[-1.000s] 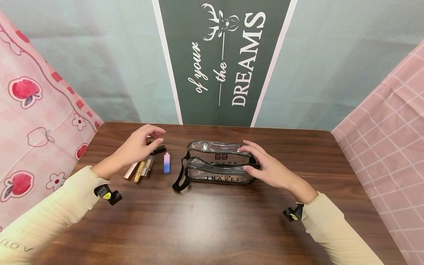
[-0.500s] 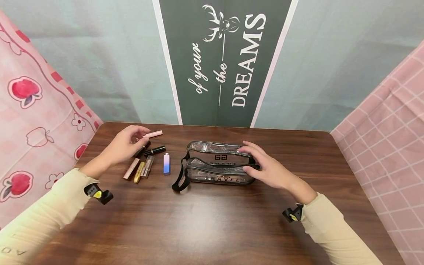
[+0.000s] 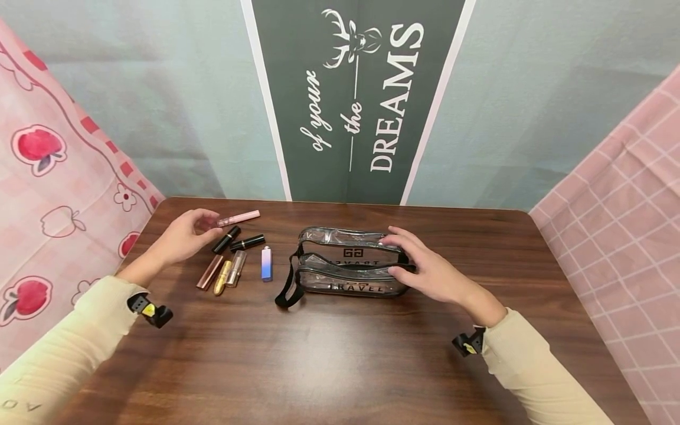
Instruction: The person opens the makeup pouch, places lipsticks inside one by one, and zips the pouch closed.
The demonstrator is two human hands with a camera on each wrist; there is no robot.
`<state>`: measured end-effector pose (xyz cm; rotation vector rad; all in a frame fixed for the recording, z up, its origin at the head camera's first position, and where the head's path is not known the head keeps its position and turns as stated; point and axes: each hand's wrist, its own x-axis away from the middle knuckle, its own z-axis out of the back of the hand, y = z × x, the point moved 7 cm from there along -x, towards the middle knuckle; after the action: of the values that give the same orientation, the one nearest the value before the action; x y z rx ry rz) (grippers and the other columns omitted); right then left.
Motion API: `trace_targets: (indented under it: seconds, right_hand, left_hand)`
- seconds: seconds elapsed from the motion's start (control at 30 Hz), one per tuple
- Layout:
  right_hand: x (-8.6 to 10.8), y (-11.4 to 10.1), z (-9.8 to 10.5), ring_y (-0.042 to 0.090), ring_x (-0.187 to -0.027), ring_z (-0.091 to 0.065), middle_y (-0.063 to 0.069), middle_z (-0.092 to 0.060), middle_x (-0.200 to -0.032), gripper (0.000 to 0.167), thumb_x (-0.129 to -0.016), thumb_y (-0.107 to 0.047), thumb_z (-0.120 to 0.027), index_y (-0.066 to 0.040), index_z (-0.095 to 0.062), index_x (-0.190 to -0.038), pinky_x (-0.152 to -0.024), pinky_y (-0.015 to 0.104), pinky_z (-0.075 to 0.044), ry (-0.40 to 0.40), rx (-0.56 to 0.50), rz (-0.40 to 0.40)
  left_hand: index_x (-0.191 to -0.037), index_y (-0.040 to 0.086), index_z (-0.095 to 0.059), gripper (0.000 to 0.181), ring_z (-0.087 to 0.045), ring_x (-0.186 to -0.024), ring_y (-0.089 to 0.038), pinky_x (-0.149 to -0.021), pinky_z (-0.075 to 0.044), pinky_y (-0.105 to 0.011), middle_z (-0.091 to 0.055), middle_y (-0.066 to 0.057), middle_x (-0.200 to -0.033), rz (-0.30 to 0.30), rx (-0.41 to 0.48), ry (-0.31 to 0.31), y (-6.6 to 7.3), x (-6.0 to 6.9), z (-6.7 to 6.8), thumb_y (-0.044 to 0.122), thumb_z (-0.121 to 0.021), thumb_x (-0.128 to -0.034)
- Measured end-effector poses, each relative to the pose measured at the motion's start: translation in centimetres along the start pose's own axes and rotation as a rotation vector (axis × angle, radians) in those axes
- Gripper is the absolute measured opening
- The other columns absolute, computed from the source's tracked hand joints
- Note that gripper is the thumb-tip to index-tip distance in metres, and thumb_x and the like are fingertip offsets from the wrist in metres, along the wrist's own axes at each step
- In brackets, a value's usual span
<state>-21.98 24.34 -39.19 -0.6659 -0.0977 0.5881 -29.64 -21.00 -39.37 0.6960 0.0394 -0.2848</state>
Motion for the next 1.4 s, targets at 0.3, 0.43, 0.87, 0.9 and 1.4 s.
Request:
trace_targets:
  seconds: [0.3, 0.43, 0.87, 0.9, 1.4]
  right_hand:
    - [0.0, -0.2, 0.1, 0.037, -0.143, -0.036, 0.008, -0.023, -0.166, 0.055, -0.101, -0.018, -0.065, -0.020, -0.042, -0.151, -0.101, 0.058, -0.044, 0.002, 0.002, 0.004]
    - [0.0, -0.4, 0.1, 0.038, -0.141, -0.038, 0.009, -0.023, -0.166, 0.055, -0.101, -0.018, -0.064, -0.020, -0.042, -0.151, -0.098, 0.059, -0.046, 0.001, -0.004, 0.010]
    - [0.0, -0.1, -0.1, 0.038, -0.144, -0.034, 0.009, -0.024, -0.165, 0.056, -0.101, -0.017, -0.065, -0.021, -0.042, -0.151, -0.102, 0.061, -0.042, 0.006, -0.011, 0.008]
    - [0.0, -0.2, -0.1, 0.038, -0.144, -0.035, 0.009, -0.024, -0.165, 0.056, -0.100, -0.017, -0.065, -0.021, -0.043, -0.151, -0.102, 0.061, -0.042, 0.008, -0.012, 0.011]
    - [0.2, -0.5, -0.1, 0.038, -0.144, -0.033, 0.010, -0.025, -0.165, 0.055, -0.100, -0.015, -0.065, -0.021, -0.043, -0.150, -0.102, 0.062, -0.041, 0.016, -0.021, 0.020]
  left_hand:
    - [-0.127, -0.014, -0.056, 0.041, -0.062, -0.106, -0.042, -0.095, -0.048, -0.054, -0.063, -0.031, -0.116, 0.083, 0.015, -0.071, -1.8, -0.4, -1.3, 0.012, -0.066, -0.0973]
    - [-0.129, -0.015, -0.054, 0.044, -0.060, -0.109, -0.043, -0.096, -0.048, -0.054, -0.062, -0.032, -0.119, 0.128, 0.018, -0.105, -2.7, -0.6, -2.1, 0.015, -0.066, -0.0980]
    - [-0.131, -0.013, -0.051, 0.048, -0.059, -0.109, -0.042, -0.091, -0.049, -0.052, -0.058, -0.033, -0.122, 0.202, -0.013, -0.194, -4.3, -0.7, -4.6, 0.017, -0.065, -0.0970]
    - [-0.131, -0.013, -0.051, 0.049, -0.059, -0.109, -0.042, -0.091, -0.049, -0.052, -0.058, -0.033, -0.122, 0.204, -0.018, -0.195, -4.4, -0.8, -4.6, 0.017, -0.066, -0.0967]
    - [-0.128, -0.012, -0.053, 0.043, -0.058, -0.108, -0.041, -0.091, -0.049, -0.051, -0.059, -0.031, -0.119, 0.229, -0.023, -0.197, -4.7, -0.9, -4.9, 0.013, -0.065, -0.0955]
